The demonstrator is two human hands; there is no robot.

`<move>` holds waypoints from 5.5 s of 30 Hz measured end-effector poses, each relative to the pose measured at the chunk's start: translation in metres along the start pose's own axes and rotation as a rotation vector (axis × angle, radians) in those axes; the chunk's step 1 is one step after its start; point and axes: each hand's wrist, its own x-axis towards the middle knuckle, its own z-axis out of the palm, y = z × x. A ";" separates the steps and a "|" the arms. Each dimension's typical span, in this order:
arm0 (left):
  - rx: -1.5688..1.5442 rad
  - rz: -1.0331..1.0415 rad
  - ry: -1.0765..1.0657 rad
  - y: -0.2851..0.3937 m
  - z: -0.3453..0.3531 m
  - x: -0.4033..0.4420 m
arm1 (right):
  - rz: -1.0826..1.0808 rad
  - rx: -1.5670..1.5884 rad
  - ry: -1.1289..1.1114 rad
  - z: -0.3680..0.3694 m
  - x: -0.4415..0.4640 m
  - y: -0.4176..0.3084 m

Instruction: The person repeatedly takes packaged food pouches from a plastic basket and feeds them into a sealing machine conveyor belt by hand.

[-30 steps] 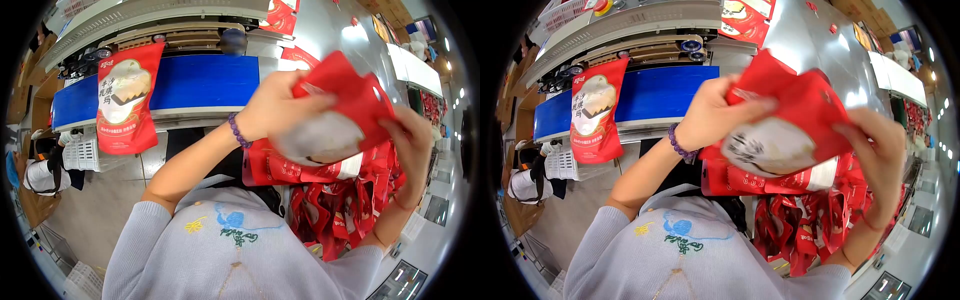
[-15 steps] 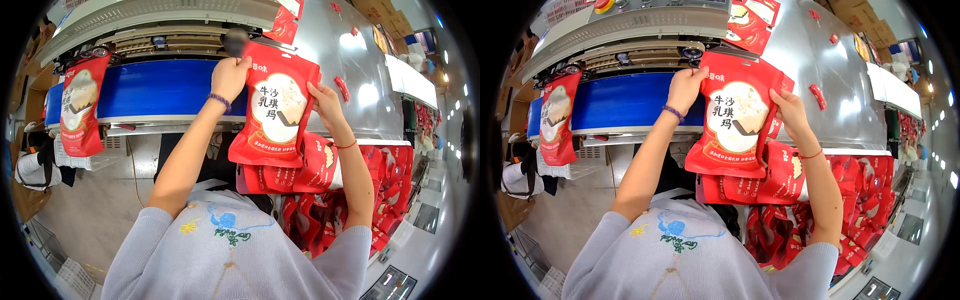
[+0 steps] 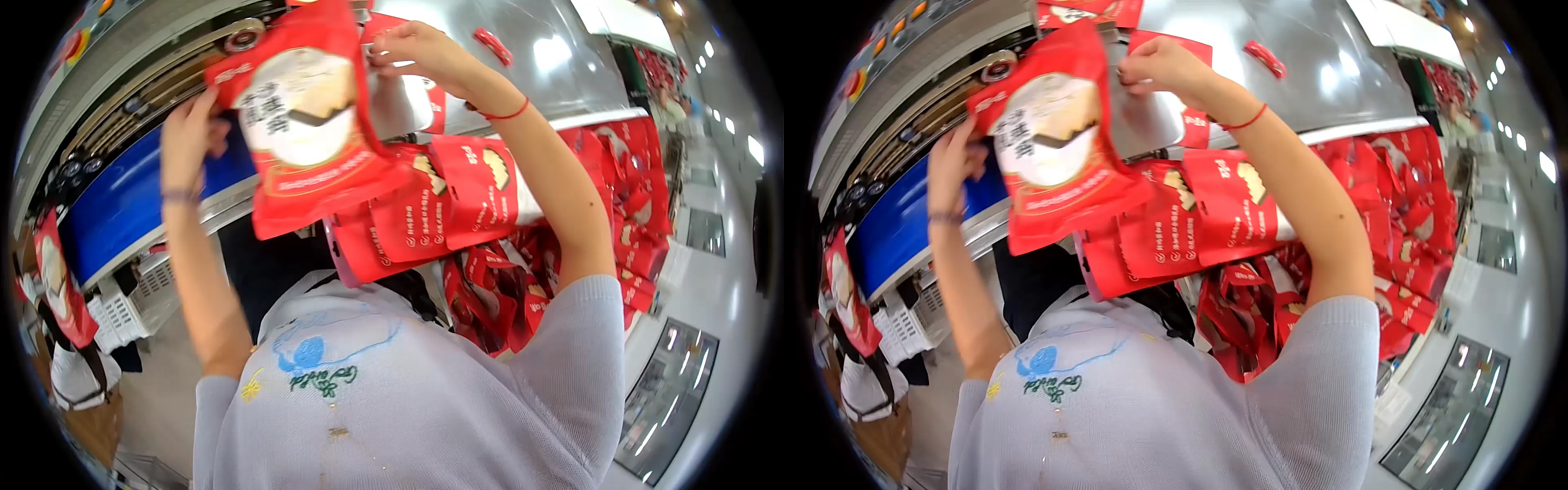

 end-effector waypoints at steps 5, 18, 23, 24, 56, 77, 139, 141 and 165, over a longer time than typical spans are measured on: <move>0.534 0.267 0.158 0.007 -0.061 -0.108 | 0.070 -1.242 -0.427 -0.070 -0.070 0.019; -0.173 0.400 -0.595 -0.009 0.129 -0.148 | -0.198 -0.569 0.142 -0.054 -0.139 -0.061; -0.594 0.030 -0.390 -0.009 0.156 -0.111 | -0.076 -0.412 0.253 -0.071 -0.096 -0.037; -0.622 0.030 -0.326 -0.005 0.152 -0.100 | -0.004 -0.320 0.235 -0.072 -0.088 -0.032; 0.137 0.080 0.127 0.026 -0.069 -0.117 | 0.188 -1.185 -0.634 -0.024 -0.049 -0.002; 0.056 0.234 -0.750 -0.013 0.051 -0.166 | 0.099 -0.479 -0.197 -0.055 -0.127 -0.012; -0.240 0.699 -0.805 -0.038 0.070 -0.143 | -0.174 -0.406 -0.839 0.038 -0.139 0.006; -0.348 0.582 -0.957 -0.012 0.099 -0.131 | -0.360 -0.333 -0.734 0.033 -0.148 -0.018; -0.251 0.198 0.057 -0.018 0.087 -0.001 | 0.006 -0.093 0.206 -0.005 -0.034 0.021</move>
